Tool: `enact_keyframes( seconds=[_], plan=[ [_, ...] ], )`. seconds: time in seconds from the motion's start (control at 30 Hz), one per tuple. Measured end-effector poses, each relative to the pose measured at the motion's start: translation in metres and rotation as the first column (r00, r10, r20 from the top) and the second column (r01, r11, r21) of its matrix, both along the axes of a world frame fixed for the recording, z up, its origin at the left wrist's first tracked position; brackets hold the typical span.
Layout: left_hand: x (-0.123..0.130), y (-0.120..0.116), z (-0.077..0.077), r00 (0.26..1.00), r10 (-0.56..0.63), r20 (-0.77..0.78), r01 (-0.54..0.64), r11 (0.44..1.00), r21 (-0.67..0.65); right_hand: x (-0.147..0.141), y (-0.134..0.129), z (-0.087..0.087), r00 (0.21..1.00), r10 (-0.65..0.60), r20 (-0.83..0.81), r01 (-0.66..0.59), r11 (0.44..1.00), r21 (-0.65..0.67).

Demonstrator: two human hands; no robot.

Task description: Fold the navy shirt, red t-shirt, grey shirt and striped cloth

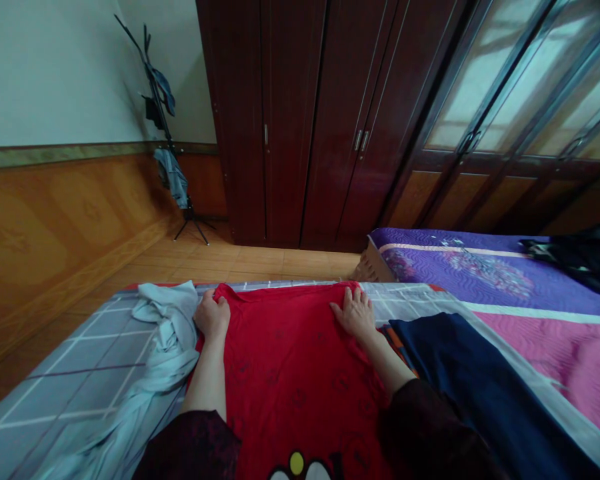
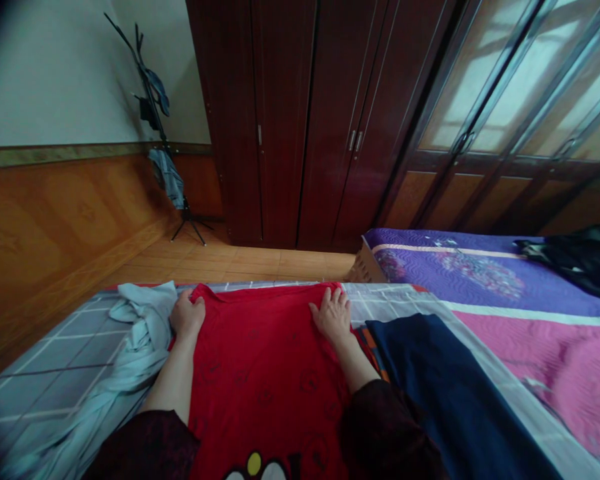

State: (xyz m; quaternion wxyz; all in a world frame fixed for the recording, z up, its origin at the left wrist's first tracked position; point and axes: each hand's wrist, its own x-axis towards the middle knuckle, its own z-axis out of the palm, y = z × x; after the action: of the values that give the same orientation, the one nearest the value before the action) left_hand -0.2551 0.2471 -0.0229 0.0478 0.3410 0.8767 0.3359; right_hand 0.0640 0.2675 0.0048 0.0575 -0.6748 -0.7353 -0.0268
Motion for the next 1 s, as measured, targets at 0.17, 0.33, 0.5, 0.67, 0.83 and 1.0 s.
enact_keyframes(
  seconds=[0.17,0.33,0.5,0.67,0.83,1.0],
  plan=[
    [0.001,0.002,-0.004,1.000,0.010,0.021,-0.011,0.999,0.043,-0.001,-0.044,0.006,0.985,0.166,-0.038,-0.166,0.986,0.008],
    [-0.003,0.005,-0.011,0.999,0.023,0.028,-0.027,0.990,0.137,-0.006,-0.086,-0.020,0.965,0.236,-0.110,-0.242,0.970,-0.037],
    [-0.018,0.001,-0.007,0.991,0.122,0.052,-0.131,0.955,0.268,0.001,-0.081,-0.029,0.968,0.221,-0.122,-0.221,0.975,0.012],
    [0.006,-0.001,0.002,0.993,-0.037,-0.114,0.072,0.947,0.312,0.001,-0.080,-0.026,0.964,0.228,-0.138,-0.225,0.974,0.036],
    [0.040,0.008,-0.009,0.805,-0.541,-0.243,0.577,0.809,0.111,0.001,-0.081,-0.029,0.961,0.231,-0.150,-0.225,0.973,0.052],
    [0.020,0.009,-0.018,0.796,-0.523,-0.306,0.542,0.840,-0.026,0.001,-0.078,-0.030,0.958,0.240,-0.155,-0.229,0.970,0.083]
  ],
)
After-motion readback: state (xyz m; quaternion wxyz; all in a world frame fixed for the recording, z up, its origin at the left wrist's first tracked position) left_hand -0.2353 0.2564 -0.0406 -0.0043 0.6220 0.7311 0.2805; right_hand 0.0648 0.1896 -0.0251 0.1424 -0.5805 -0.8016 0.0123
